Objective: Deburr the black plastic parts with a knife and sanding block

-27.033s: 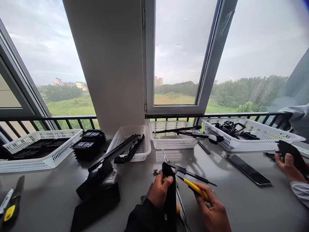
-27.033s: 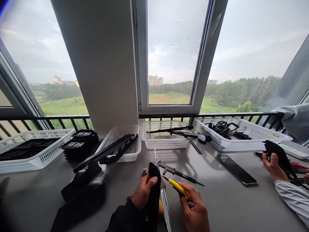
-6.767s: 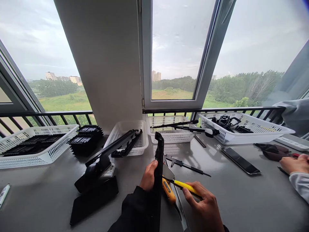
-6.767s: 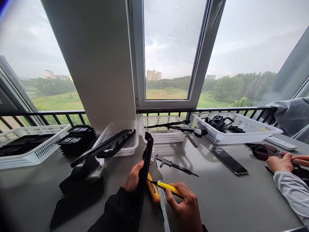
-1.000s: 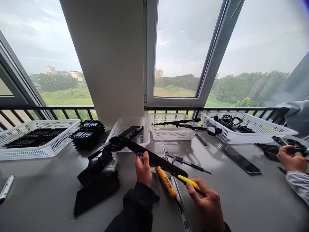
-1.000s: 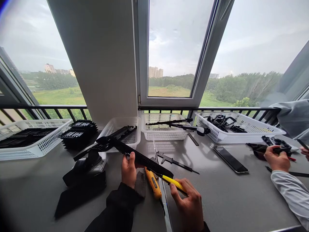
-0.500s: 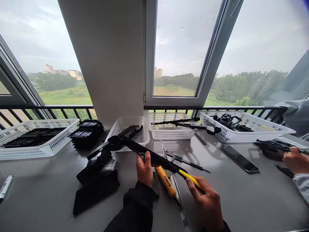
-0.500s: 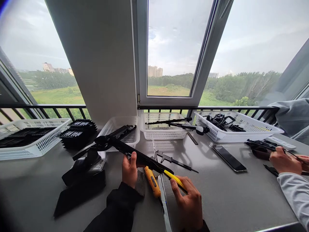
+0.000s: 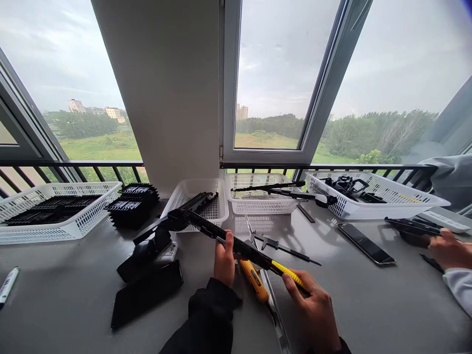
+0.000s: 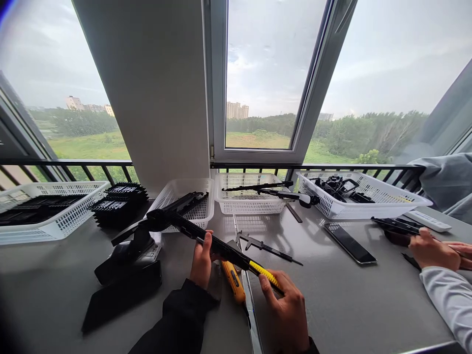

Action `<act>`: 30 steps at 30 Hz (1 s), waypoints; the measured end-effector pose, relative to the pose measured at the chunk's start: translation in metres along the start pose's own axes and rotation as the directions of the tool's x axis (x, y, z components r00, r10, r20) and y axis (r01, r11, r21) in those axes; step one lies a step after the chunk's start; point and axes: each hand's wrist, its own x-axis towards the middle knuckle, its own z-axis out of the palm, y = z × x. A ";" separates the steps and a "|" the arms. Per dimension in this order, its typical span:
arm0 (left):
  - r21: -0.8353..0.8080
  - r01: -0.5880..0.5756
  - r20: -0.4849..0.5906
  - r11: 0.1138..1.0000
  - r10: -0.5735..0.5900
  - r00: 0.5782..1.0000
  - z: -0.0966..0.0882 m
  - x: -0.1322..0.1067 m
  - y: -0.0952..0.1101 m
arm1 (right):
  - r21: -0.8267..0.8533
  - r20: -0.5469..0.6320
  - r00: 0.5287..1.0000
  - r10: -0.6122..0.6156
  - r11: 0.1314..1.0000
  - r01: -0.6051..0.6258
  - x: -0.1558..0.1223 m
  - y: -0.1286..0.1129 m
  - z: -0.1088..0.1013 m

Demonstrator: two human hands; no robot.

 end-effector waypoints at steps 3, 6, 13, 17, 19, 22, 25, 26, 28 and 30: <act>-0.012 0.063 0.119 0.998 -0.061 0.991 0.003 -0.004 -0.003 | 0.002 0.017 0.999 0.045 0.999 -0.045 0.000 -0.003 -0.001; -0.023 0.104 0.227 0.994 -0.096 0.969 0.003 -0.006 -0.006 | -0.007 0.031 0.997 0.073 0.997 -0.073 0.001 -0.004 -0.002; -0.029 0.133 0.334 0.991 -0.116 0.935 0.004 -0.010 -0.021 | -0.009 0.017 0.994 0.109 0.994 -0.109 0.001 -0.001 -0.002; -0.042 0.121 0.335 0.992 -0.100 0.937 0.005 -0.010 -0.030 | 0.000 0.017 0.995 0.101 0.995 -0.101 0.001 0.001 -0.002; -0.046 0.121 0.332 0.992 -0.099 0.938 0.006 -0.010 -0.030 | 0.011 0.026 0.995 0.093 0.996 -0.093 0.001 0.002 -0.001; -0.057 0.114 0.333 0.992 -0.089 0.939 0.006 -0.010 -0.027 | 0.020 0.043 0.995 0.091 0.996 -0.092 0.001 0.002 -0.001; -0.072 0.103 0.331 0.992 -0.073 0.941 0.006 -0.009 -0.022 | 0.020 0.061 0.994 0.096 0.995 -0.097 0.000 0.001 -0.002; -0.076 0.102 0.330 0.992 -0.071 0.941 0.006 -0.009 -0.020 | 0.021 0.072 0.993 0.096 0.995 -0.098 0.000 0.001 -0.002; -0.080 0.105 0.334 0.991 -0.073 0.940 0.006 -0.008 -0.018 | 0.024 0.092 0.992 0.090 0.995 -0.093 0.000 0.001 -0.002; -0.077 0.113 0.348 0.991 -0.080 0.934 0.006 -0.009 -0.017 | 0.024 0.052 0.996 0.075 0.997 -0.076 0.000 0.001 -0.001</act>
